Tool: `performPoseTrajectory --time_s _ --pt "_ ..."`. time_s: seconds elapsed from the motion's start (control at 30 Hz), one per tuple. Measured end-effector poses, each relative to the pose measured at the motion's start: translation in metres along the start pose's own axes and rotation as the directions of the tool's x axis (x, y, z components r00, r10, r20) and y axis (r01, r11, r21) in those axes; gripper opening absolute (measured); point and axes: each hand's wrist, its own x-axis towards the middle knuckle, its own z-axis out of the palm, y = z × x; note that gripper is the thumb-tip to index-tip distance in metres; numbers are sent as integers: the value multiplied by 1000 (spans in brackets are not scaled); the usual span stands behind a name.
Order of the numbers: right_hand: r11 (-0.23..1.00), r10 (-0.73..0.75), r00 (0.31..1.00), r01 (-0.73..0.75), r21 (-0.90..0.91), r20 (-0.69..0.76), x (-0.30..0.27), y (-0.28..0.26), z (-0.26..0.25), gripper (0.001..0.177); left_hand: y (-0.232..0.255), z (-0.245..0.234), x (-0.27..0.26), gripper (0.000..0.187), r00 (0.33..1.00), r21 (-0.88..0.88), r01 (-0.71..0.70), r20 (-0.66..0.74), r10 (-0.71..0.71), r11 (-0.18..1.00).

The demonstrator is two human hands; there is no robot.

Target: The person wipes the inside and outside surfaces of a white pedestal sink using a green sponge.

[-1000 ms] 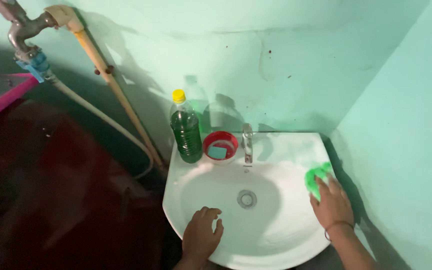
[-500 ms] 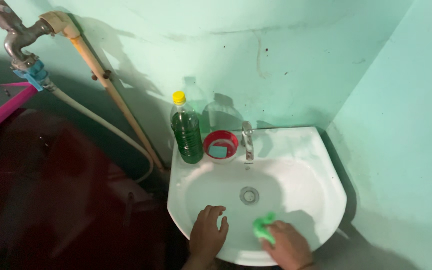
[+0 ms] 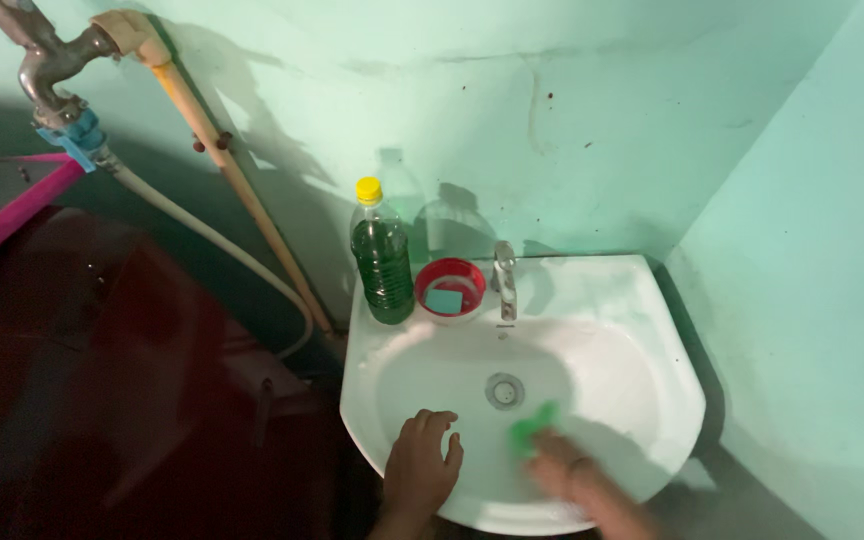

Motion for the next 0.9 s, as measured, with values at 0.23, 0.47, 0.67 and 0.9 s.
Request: performPoseTrajectory --time_s 0.23,0.47,0.67,0.9 --pt "589 -776 629 753 -293 57 42 -10 43 41 7 -10 0 24 1000 -38 -9 20 9 999" --pt "962 0 999 -10 -274 -38 26 50 -96 43 11 -12 -3 23 999 -49 -34 -6 33 998" --pt "956 -41 725 228 183 -688 39 -50 -207 42 6 -11 -2 22 998 -69 -63 23 64 996" --pt "994 -44 802 -25 -107 -595 59 -153 -286 40 -2 0 -2 21 999 -65 -34 -3 34 997"
